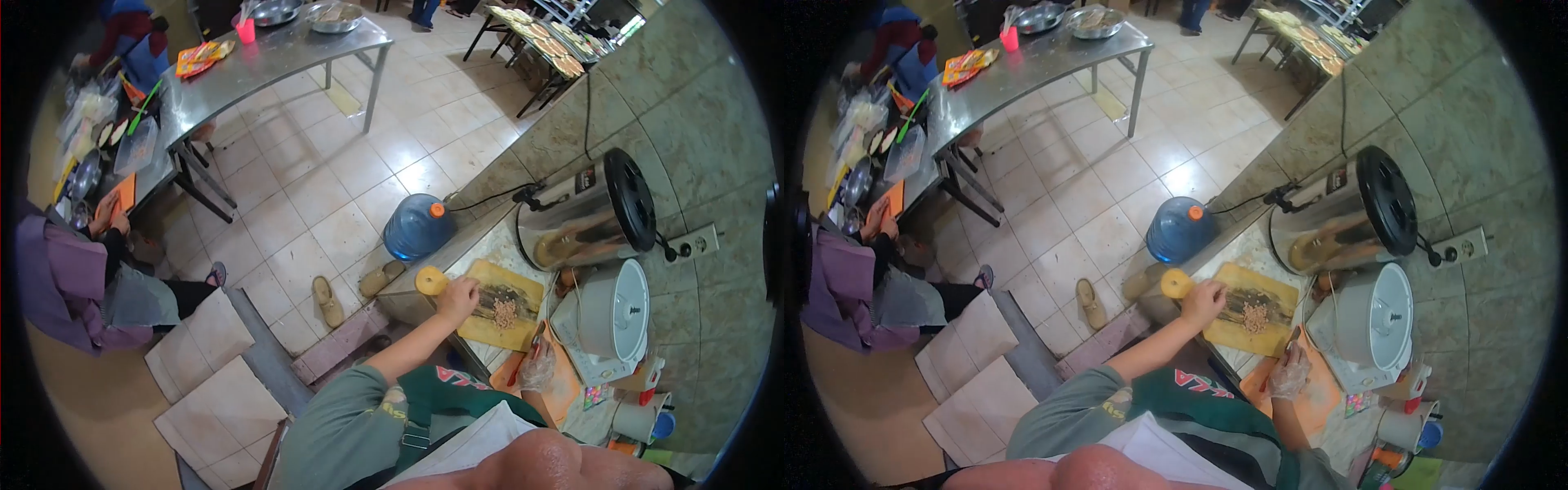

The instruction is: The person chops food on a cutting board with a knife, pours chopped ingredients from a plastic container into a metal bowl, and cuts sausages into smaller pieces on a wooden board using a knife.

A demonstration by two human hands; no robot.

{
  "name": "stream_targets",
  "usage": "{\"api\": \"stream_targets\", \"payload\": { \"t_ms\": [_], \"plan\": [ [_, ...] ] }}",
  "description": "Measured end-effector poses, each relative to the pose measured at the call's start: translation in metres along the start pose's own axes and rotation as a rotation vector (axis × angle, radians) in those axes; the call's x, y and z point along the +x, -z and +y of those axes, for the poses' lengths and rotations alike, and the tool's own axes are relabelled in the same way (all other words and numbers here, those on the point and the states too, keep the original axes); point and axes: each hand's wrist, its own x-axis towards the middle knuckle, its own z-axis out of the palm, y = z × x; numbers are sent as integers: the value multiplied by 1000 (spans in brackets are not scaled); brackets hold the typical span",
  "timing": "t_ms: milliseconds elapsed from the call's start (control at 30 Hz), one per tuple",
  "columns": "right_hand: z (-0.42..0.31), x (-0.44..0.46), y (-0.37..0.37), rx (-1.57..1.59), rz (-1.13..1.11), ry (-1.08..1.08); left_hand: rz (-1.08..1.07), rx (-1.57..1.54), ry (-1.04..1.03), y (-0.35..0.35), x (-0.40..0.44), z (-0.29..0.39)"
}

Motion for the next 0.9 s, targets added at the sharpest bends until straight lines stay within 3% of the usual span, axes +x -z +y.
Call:
{"api": "stream_targets", "payload": {
  "t_ms": [67, 200, 300, 467, 567, 733, 900],
  "plan": [
    [4, -18, -3, -193, -46, -147, -14, 40, 25, 0, 1, 0],
    [34, -42, -42, -67, 24, -133, -98, 90, 15, 0, 8, -2],
    [18, -37, -23, -16, -10, -190, -108, 81, 80, 2, 11, 5],
    [1, -41, -4, 84, -141, -351, -149, 197, 3, 6, 16, 6],
    [6, -41, -9, 100, -51, -335, -147, 260, 4, 9, 15, 13],
    [26, -19, -19, 93, -139, -436, -135, 325, 7, 11, 16, 13],
    [52, -17, -22, 231, -56, -403, -163, 289, 125, 11, 24, 3]
  ]
}}
